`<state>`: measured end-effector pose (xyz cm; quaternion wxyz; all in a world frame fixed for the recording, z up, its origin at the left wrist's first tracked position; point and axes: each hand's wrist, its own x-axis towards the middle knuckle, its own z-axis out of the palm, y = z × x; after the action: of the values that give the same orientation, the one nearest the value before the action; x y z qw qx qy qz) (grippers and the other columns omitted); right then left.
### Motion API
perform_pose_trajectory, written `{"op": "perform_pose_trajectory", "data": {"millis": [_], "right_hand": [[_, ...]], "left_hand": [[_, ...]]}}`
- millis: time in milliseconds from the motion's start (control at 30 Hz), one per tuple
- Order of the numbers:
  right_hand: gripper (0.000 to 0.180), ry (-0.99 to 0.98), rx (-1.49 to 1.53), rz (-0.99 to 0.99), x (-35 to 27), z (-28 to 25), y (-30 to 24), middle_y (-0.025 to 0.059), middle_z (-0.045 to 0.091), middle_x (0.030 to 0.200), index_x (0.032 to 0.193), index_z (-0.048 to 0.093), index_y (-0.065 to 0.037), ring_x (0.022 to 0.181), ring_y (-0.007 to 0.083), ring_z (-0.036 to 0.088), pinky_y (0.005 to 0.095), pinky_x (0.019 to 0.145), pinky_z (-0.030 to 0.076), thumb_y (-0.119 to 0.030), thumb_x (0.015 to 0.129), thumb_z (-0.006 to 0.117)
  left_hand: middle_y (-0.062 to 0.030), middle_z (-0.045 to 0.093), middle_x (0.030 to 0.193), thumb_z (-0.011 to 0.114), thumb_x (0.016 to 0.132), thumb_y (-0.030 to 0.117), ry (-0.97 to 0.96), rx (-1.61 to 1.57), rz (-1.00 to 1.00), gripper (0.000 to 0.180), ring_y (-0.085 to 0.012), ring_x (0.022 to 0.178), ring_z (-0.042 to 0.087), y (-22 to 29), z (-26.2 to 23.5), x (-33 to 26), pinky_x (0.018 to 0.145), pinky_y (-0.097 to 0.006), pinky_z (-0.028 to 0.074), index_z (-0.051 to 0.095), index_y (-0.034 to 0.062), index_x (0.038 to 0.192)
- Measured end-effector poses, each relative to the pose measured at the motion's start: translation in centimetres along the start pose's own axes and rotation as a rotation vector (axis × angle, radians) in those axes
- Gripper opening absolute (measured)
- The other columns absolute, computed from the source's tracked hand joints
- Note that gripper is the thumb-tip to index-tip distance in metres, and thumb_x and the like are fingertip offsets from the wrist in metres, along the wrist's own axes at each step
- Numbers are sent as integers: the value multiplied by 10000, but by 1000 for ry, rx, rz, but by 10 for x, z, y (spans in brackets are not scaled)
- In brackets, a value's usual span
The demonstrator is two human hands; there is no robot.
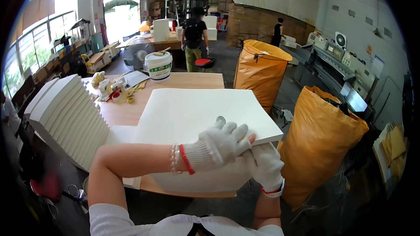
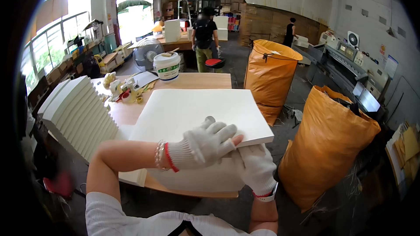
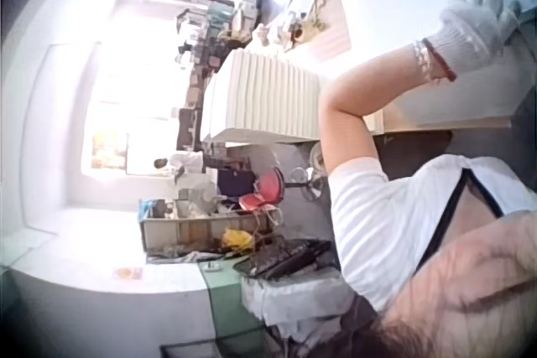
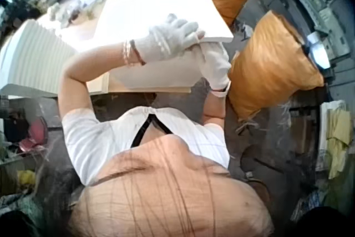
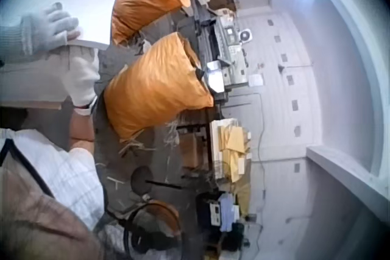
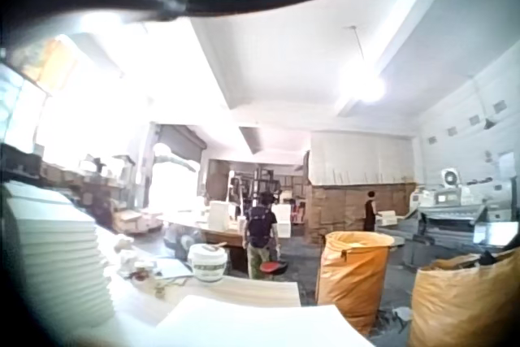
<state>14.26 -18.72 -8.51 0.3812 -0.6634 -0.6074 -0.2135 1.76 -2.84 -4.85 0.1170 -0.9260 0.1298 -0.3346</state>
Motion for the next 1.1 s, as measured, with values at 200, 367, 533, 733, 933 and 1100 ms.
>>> {"op": "perform_pose_trajectory", "data": {"millis": [200, 367, 533, 733, 933, 1100], "right_hand": [[260, 41, 82, 33, 14, 9, -15, 164, 668, 983, 1111, 674, -7, 864, 362, 658, 421, 779, 537, -72, 861, 695], [237, 125, 158, 147, 10, 11, -14, 165, 723, 1012, 1099, 693, 19, 933, 311, 694, 380, 860, 550, -65, 878, 705], [304, 85, -15, -44, 26, 35, -59, 144, 686, 1156, 1162, 676, -50, 1023, 320, 673, 396, 876, 552, -143, 879, 734], [310, -161, 191, -415, 74, 117, -177, 147, 651, 1125, 1069, 648, -23, 1053, 335, 629, 433, 929, 513, -161, 801, 723], [322, -191, 97, -419, 66, 142, -203, 134, 648, 1094, 1023, 626, -13, 1037, 333, 622, 460, 932, 494, -174, 768, 740], [476, -216, 118, -371, 69, 141, -208, 157, 640, 1172, 1152, 588, 2, 1056, 347, 626, 451, 912, 512, -183, 757, 779]], "left_hand": [[-83, 592, 1126, 678, 882, 233, -130, -163, -395, 573, -252, 870, 643, -25, -57, 10, 656, -367, 527, 492, 124, 1413], [-70, 620, 1100, 642, 864, 40, 290, -209, -544, 594, -199, 952, 646, -101, -111, -9, 798, -309, 540, 466, 113, 1426], [-100, 602, 1064, 607, 817, -32, 732, -557, -591, 558, -152, 919, 630, -123, -189, -56, 774, -253, 555, 454, -5, 1353], [-104, 664, 1095, 620, 804, -70, 1178, -758, -493, 657, -151, 944, 651, -155, -214, -135, 812, -279, 564, 442, 3, 1432], [-90, 643, 1196, 570, 833, -82, 1418, -785, -646, 630, -151, 1045, 640, -177, -224, -194, 907, -268, 536, 442, 7, 1444], [-77, 619, 1200, 642, 855, -40, 1445, -588, -691, 623, -146, 1037, 623, -163, -225, -229, 909, -281, 525, 440, 12, 1443]]}}
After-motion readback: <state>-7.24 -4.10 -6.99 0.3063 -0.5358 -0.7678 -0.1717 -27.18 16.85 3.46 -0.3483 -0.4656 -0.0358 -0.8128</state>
